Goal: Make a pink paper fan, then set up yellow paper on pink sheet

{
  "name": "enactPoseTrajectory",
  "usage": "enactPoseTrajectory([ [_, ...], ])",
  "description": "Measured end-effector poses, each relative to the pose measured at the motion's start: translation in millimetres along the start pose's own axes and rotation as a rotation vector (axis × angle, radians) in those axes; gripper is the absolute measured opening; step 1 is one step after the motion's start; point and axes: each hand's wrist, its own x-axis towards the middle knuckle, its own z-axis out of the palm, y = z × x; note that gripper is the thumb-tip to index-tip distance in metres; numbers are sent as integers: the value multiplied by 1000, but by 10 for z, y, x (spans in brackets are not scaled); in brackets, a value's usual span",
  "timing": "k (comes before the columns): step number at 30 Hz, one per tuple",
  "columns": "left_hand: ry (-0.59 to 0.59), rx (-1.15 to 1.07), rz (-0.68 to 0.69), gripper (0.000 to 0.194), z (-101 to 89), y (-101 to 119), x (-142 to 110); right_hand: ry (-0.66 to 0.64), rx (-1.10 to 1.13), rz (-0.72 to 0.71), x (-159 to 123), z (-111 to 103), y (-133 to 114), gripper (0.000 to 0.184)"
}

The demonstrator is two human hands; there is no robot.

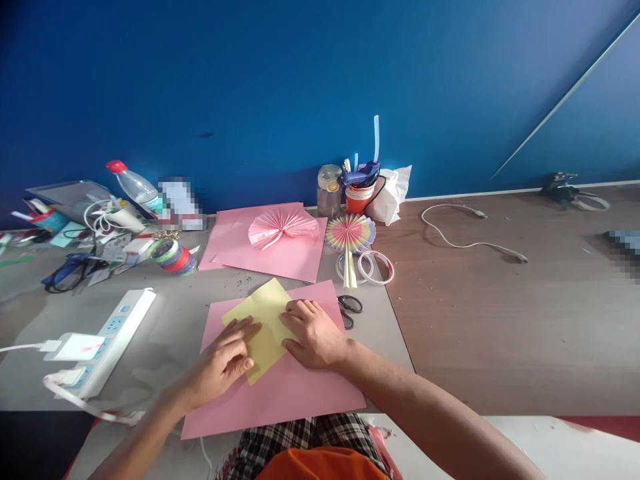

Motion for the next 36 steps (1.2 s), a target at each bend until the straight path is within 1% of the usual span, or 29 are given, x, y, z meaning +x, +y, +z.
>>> enactPoseTrajectory([
  [2,39,-19,-2,23,0,-72,67,-56,-29,-18,8,-18,1,37],
  [4,91,23,-38,15,31,-125,113,-107,-72,-48,12,-33,-14,33],
  [5,114,58,-64,17,50,-141,127,-128,-93,-60,13,-38,-24,32],
  [7,153,126,-117,30,87,-149,134,-156,-124,-75,12,-41,-44,32],
  [9,174,164,-152,38,119,-126,117,-173,-147,-83,9,-37,-59,34],
  [11,164,180,-155,44,146,-81,84,-180,-165,-87,5,-28,-68,35],
  [15,68,211,-114,61,180,-8,24,-177,-172,-100,-9,-12,-67,37],
  [17,34,225,-104,64,174,-5,5,-148,-145,-112,-17,-6,-51,42],
  [20,-10,222,-82,60,129,-34,-27,-65,-97,-108,-20,2,-7,51],
  [22,-30,205,-52,60,84,-60,-51,-23,-92,-81,-13,10,25,55],
  [25,-26,173,-15,55,27,-92,-66,-6,-91,-53,3,25,55,59],
  [28,20,151,-7,40,8,-120,-32,6,-64,-69,12,34,66,60],
  [31,90,147,-15,25,21,-156,27,28,-45,-83,10,26,77,58],
  [34,151,147,-15,24,50,-192,67,37,-34,-77,8,12,91,57],
  [36,162,146,-11,20,70,-204,74,31,-30,-70,12,7,96,57],
])
